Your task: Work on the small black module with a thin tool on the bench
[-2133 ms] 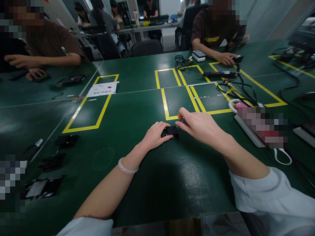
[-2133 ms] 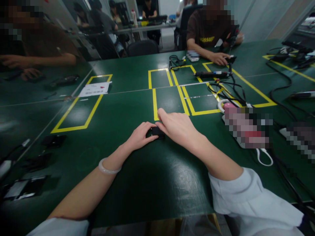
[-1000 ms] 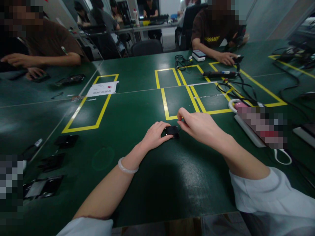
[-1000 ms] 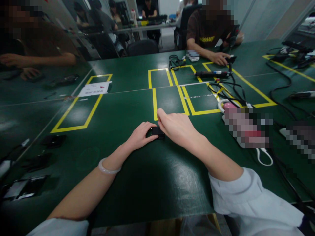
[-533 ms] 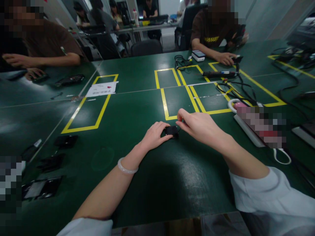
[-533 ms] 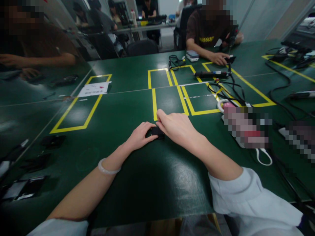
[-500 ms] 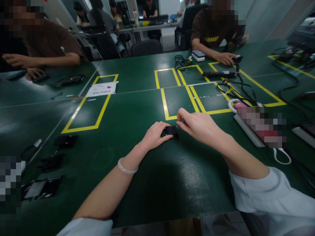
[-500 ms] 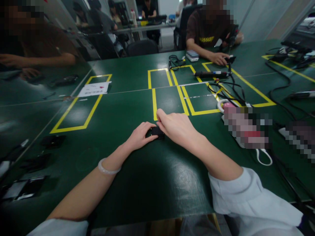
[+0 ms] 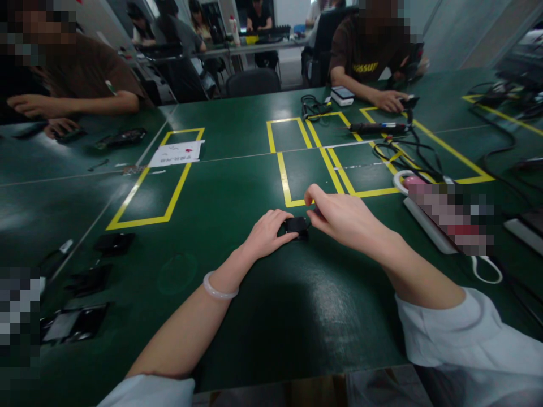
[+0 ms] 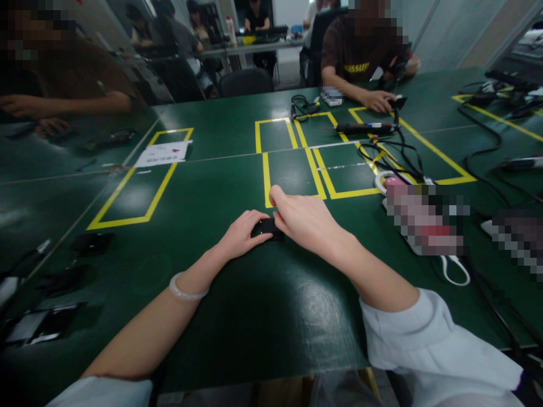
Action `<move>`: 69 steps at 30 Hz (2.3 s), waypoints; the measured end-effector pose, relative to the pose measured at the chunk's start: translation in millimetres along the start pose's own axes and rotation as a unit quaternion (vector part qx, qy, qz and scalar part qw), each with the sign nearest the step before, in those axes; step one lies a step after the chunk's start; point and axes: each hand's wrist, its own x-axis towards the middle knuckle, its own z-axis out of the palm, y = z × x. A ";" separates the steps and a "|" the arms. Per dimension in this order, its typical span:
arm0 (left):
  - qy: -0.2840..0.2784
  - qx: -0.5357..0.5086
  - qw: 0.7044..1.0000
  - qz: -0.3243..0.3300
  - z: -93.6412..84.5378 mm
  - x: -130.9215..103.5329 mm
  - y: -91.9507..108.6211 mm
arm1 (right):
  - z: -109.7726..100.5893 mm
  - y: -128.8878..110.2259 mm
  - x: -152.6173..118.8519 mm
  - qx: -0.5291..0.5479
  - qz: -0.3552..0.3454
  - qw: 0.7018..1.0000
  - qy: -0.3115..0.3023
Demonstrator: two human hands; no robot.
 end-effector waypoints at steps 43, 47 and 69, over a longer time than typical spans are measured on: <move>0.001 0.004 1.000 0.005 0.1 0.0 0.1 | -2.2 0.2 0.2 -0.011 -0.008 1.000 0.010; -0.003 0.004 1.000 0.004 0.4 -0.3 -0.4 | -3.1 -1.3 0.9 -0.030 0.005 1.000 -0.001; 0.005 0.005 1.000 0.008 0.8 0.3 -0.6 | -0.1 -0.3 1.2 -0.030 0.003 1.000 -0.007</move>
